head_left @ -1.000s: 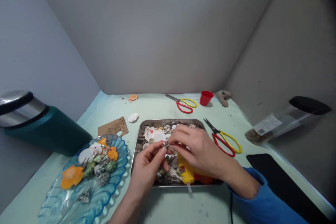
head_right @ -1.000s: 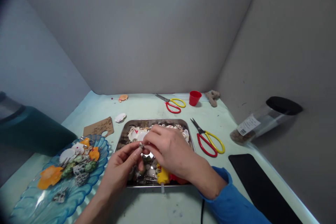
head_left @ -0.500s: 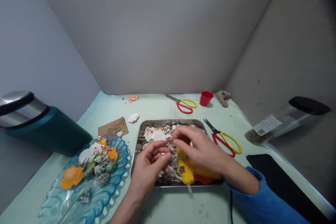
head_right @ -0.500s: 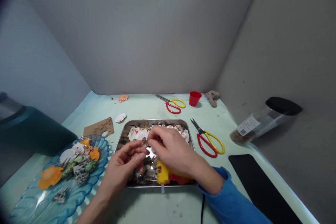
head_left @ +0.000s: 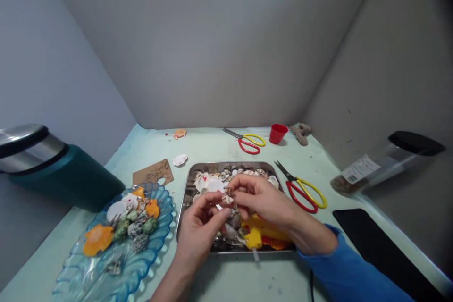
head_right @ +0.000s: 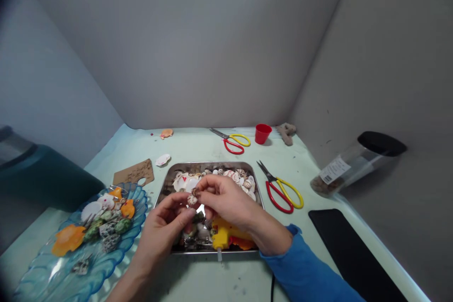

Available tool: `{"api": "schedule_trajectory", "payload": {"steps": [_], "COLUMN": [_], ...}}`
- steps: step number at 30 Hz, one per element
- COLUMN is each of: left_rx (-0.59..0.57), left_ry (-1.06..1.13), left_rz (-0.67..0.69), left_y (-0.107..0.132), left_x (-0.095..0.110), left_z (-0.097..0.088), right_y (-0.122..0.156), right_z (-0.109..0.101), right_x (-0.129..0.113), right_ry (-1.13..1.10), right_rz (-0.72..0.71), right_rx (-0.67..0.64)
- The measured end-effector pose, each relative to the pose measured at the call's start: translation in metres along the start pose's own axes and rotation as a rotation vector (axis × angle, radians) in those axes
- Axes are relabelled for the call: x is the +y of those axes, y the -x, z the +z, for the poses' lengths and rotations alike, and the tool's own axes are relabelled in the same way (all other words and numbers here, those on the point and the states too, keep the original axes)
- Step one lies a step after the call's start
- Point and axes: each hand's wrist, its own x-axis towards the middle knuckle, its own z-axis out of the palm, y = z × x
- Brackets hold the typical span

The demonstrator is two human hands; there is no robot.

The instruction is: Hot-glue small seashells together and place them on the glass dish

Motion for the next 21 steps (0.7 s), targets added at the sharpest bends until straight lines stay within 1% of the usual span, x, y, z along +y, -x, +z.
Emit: {"api": "schedule_trajectory", "payload": {"steps": [3,6,10,15,21], "left_rx": [0.001,-0.016,-0.013,-0.022,-0.027], "left_ry": [-0.006,0.014,0.04,0.05,0.046], "left_rz": [0.024,0.048,0.032,0.013,0.0], "left_y": [0.0,-0.0008,-0.0021,-0.0023,-0.0018], "left_x": [-0.0001,-0.0012,-0.0022,-0.0017,-0.0037], "left_z": [-0.0006,-0.0015,-0.0023,-0.0032,-0.0047], "right_y": [0.0002,-0.0002,-0.0004,0.002,0.0038], "right_z": [0.0021,0.0031,0.0041,0.0033,-0.0005], "right_x": [0.0009,0.0029,0.0053,0.0018,-0.0013], "right_ry": [0.002,0.051,0.11,0.156,0.29], "right_rz": [-0.004,-0.033,-0.058,-0.066,-0.102], "right_rx": [0.024,0.058,0.066,0.074,0.133]}}
